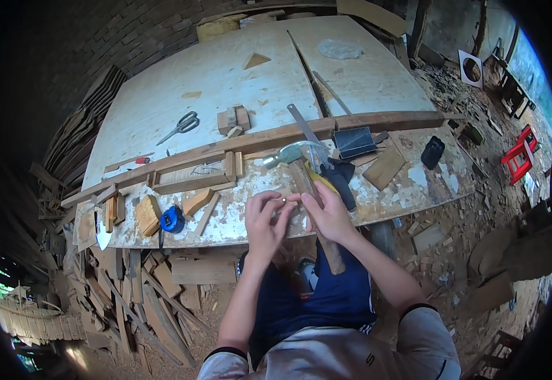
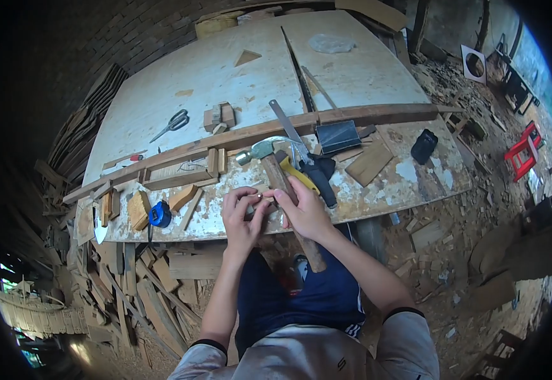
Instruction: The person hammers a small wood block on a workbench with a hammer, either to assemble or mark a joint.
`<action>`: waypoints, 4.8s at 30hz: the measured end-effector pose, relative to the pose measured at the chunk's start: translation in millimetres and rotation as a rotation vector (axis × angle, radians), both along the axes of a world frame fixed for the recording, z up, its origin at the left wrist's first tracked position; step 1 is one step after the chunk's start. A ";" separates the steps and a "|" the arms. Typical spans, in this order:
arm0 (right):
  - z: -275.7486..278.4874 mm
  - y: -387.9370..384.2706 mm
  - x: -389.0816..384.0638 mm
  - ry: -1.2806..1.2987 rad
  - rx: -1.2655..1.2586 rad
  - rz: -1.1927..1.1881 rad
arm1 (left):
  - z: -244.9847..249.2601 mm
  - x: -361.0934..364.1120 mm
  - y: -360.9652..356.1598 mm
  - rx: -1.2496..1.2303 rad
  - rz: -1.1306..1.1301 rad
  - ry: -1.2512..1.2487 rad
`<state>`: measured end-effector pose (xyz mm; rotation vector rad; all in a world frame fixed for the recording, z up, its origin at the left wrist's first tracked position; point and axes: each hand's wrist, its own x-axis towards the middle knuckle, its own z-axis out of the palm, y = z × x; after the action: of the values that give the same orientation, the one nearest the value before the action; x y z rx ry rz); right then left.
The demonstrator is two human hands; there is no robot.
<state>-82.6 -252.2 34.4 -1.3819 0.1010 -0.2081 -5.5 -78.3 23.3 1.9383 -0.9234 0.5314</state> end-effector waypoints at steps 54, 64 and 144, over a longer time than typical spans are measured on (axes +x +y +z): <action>18.7 6.2 30.4 0.003 -0.754 -0.298 | -5.8 6.3 0.0 -0.073 0.006 0.160; 11.5 -14.4 11.6 0.111 -0.184 -0.140 | 24.7 4.3 27.1 -0.274 0.009 0.169; 0.8 -25.0 -0.3 0.043 -0.174 -0.118 | 190.1 -62.6 -9.3 -0.465 -0.369 -0.166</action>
<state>-82.9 -277.2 35.1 -1.5554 0.2047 -0.2912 -68.1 -87.5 213.3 1.2869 -1.1183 0.6279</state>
